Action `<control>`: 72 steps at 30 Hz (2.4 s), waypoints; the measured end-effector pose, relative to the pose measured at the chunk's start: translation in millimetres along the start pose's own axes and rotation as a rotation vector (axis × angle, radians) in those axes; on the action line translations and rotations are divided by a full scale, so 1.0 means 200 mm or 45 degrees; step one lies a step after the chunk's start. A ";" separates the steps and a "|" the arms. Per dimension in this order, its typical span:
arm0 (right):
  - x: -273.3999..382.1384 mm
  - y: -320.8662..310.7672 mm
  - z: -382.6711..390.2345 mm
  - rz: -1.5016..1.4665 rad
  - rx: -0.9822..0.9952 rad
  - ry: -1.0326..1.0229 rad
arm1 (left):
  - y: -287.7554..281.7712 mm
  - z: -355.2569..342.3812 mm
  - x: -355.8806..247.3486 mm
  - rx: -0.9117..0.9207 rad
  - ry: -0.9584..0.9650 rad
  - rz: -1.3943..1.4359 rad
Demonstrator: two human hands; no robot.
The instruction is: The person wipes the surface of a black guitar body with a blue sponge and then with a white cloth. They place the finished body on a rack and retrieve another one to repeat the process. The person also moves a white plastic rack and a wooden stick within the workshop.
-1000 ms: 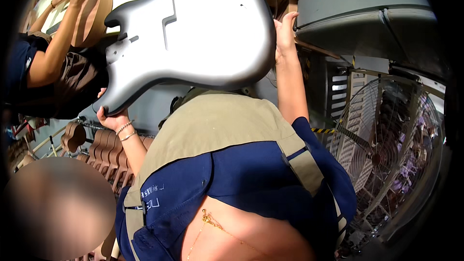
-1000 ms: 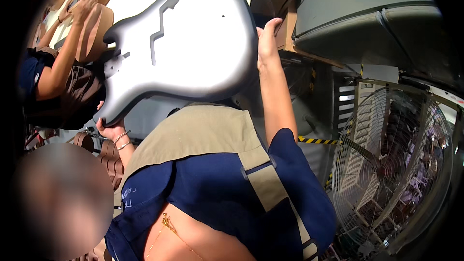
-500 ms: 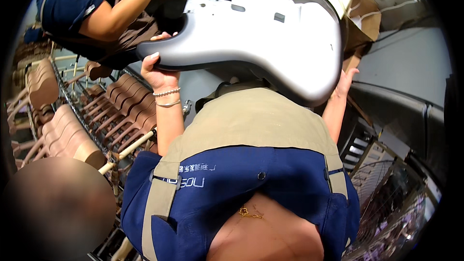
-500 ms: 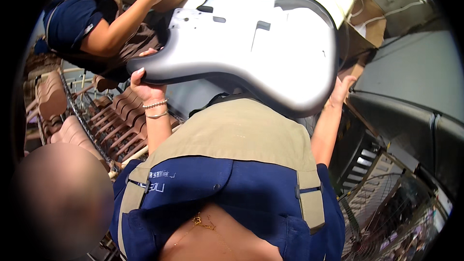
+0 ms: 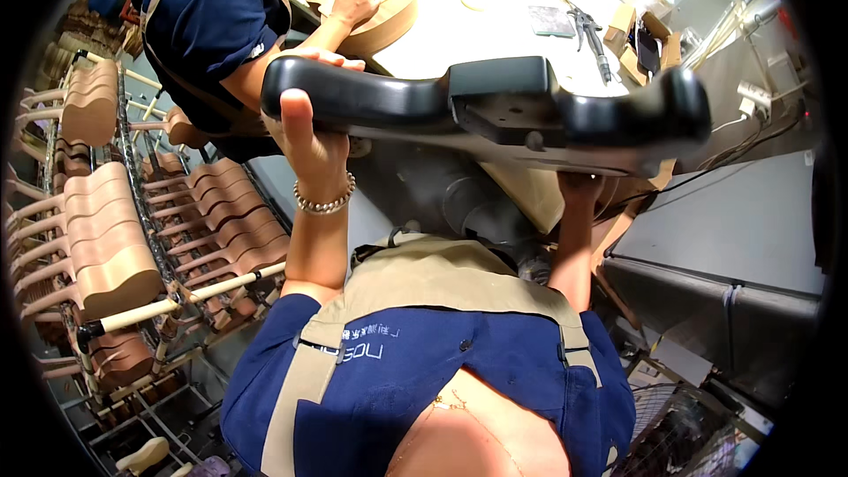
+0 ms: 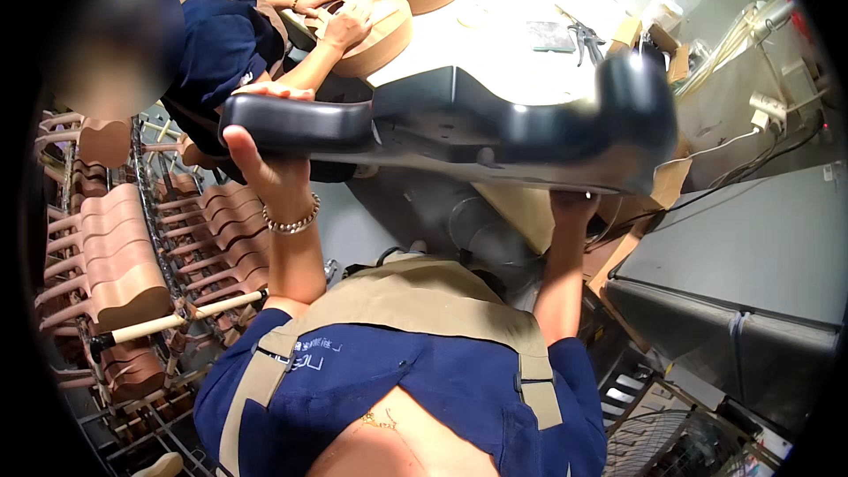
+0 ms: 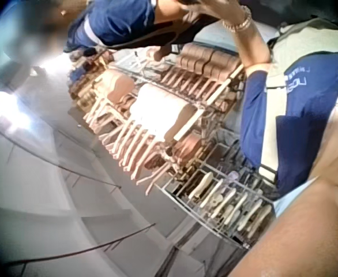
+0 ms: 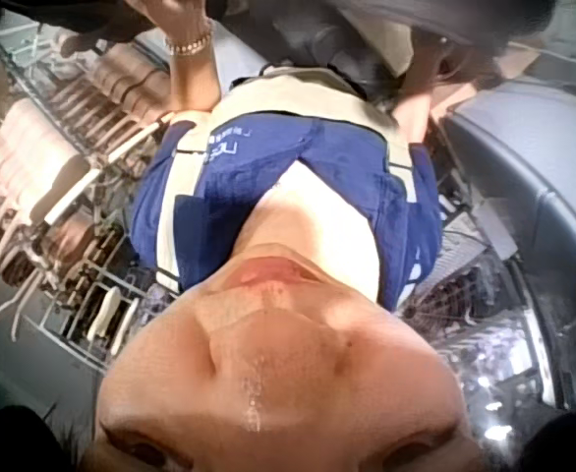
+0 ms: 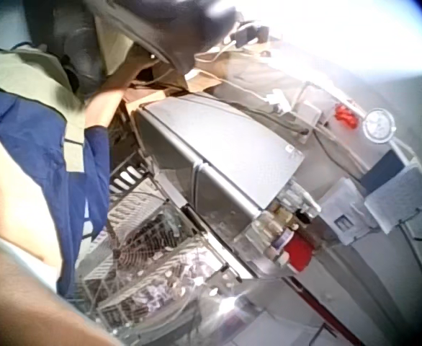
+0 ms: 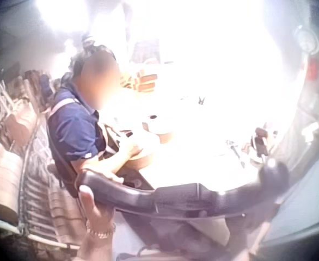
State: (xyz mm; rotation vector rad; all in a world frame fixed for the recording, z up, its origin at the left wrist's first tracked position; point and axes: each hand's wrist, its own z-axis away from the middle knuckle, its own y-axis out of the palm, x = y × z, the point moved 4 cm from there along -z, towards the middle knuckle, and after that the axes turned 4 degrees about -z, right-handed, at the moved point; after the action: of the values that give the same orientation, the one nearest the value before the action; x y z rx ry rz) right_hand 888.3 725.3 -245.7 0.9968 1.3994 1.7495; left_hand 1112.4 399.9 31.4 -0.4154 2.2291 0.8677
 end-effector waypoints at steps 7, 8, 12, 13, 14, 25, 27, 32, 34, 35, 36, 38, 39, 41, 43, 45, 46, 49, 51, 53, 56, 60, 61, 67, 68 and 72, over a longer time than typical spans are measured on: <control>-0.11 0.17 -0.03 0.055 0.007 -0.064 | 0.03 -0.03 -0.03 -0.068 0.161 -0.038; -0.09 0.18 -0.02 0.111 -0.131 -0.145 | 0.05 -0.03 -0.02 -0.062 0.114 -0.022; 0.22 0.29 -0.01 0.292 0.840 -0.328 | 0.06 -0.05 -0.01 -0.162 0.059 -0.098; 0.27 0.41 0.00 0.478 0.682 -0.692 | 0.05 -0.05 -0.03 -0.137 0.081 -0.115; 0.32 0.57 0.09 0.707 0.455 -1.060 | 0.06 -0.05 -0.03 -0.140 0.064 -0.135; -0.17 1.40 0.42 1.393 0.064 -1.541 | 0.12 -0.09 -0.08 -0.341 0.187 -0.521; -0.15 1.40 0.37 1.268 0.095 -1.479 | 0.13 -0.11 -0.07 -0.251 0.218 -0.498; 0.09 1.29 0.29 1.185 0.059 -1.511 | 0.36 -0.11 -0.08 -0.113 0.359 -0.537; 0.15 1.27 0.29 1.258 -0.034 -1.557 | 0.42 -0.12 -0.06 -0.081 0.448 -0.596; 0.16 1.27 0.28 1.238 -0.030 -1.511 | 0.43 -0.12 -0.05 -0.042 0.461 -0.619; 0.18 1.27 0.28 1.219 -0.026 -1.467 | 0.46 -0.12 -0.04 -0.024 0.514 -0.623; 0.21 1.24 0.26 1.188 -0.044 -1.383 | 0.51 -0.13 -0.03 0.021 0.568 -0.636; 0.23 1.24 0.27 1.180 -0.069 -1.405 | 0.52 -0.13 -0.03 0.038 0.562 -0.642; 0.23 1.26 0.27 1.149 -0.113 -1.441 | 0.54 -0.14 -0.03 0.056 0.581 -0.728; 0.23 1.26 0.26 1.149 -0.110 -1.444 | 0.55 -0.14 -0.05 0.053 0.636 -0.890; 0.20 1.29 0.26 1.253 -0.080 -1.451 | 0.61 -0.09 -0.09 -0.112 0.954 -1.025; 0.14 1.32 0.26 1.345 -0.045 -1.452 | 0.64 -0.07 -0.10 0.043 0.980 -0.927; -0.05 1.40 0.28 1.404 0.059 -1.473 | 0.78 0.06 -0.08 0.535 0.868 -0.702; -0.19 1.44 0.27 1.859 0.183 -1.497 | 0.83 0.07 -0.07 0.647 0.563 -0.732; -0.29 1.42 0.29 2.333 0.315 -1.589 | 0.84 0.09 0.04 0.620 0.292 -0.714; -0.35 1.37 0.29 2.543 0.431 -1.970 | 0.71 0.04 0.03 0.351 0.252 -0.678; -0.25 1.27 0.25 2.788 0.293 -1.717 | 0.44 0.01 0.01 -0.110 0.187 -0.558; -0.20 1.22 0.22 2.710 0.217 -1.608 | 0.38 0.01 0.00 -0.217 0.169 -0.526; -0.11 0.41 -0.10 0.642 0.207 -0.471 | 0.17 0.01 -0.02 -0.584 0.092 -0.409; -0.21 0.32 -0.13 0.554 -0.113 -0.458 | 0.09 0.01 -0.01 -0.672 0.083 -0.385; -0.55 -0.04 -0.20 0.321 -0.249 -0.091 | -0.05 0.01 0.02 -0.727 0.021 -0.360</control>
State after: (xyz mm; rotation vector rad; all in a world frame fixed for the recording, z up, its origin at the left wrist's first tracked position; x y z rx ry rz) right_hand 906.8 613.0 -275.6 1.1537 1.0707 1.9689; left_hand 1114.5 393.4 22.9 -0.9763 1.8435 1.3351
